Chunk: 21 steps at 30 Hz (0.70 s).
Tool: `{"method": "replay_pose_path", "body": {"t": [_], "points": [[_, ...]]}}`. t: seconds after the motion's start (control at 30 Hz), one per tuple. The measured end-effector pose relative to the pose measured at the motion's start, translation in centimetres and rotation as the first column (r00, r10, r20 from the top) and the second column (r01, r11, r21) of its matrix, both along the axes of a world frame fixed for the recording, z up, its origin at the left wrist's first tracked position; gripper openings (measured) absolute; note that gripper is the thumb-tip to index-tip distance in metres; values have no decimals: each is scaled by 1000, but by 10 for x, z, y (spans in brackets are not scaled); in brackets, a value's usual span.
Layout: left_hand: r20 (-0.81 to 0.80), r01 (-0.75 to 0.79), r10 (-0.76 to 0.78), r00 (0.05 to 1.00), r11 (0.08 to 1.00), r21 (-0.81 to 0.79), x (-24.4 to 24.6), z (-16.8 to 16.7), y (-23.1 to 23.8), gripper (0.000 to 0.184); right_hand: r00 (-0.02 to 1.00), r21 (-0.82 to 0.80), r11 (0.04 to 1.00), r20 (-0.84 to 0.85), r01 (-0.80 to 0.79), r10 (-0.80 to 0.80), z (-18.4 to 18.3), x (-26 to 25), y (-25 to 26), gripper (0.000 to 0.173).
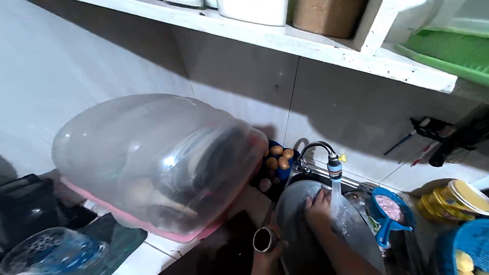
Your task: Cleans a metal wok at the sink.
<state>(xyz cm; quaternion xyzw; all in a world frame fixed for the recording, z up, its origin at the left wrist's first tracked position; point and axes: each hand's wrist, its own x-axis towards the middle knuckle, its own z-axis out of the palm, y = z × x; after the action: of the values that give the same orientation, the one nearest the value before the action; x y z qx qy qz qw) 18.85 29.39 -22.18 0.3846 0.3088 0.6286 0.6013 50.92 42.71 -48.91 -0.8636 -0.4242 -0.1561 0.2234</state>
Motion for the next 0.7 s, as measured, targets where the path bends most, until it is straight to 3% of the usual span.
{"method": "replay_pose_path", "body": {"t": [0.07,0.17,0.33,0.43,0.53,0.63,0.7], "points": [[4,8,-8,1000,1000,-11,0,-4,1,33,999,77,996,-24,51,-49,0,-24,29,91],[29,35,-35,999,999,7,1,-19,6,36,994,98,994,-102,53,-43,42,-67,43,84],[49,60,-60,997,998,-5,5,-2,10,30,920,185,971,-334,-150,206,94,-143,35,75],[61,44,-43,997,999,-19,6,8,9,29,841,271,904,-351,-331,413,112,-176,13,66],[86,17,-16,996,1000,-19,10,10,7,29,683,307,731,-265,-609,680,142,-194,-34,62],[43,-11,14,999,997,-72,8,16,7,24,388,264,607,-568,-750,726,224,-203,-105,66],[0,-21,21,1000,997,-77,1,5,11,24,139,279,528,-773,-802,619,278,-198,-153,62]]}}
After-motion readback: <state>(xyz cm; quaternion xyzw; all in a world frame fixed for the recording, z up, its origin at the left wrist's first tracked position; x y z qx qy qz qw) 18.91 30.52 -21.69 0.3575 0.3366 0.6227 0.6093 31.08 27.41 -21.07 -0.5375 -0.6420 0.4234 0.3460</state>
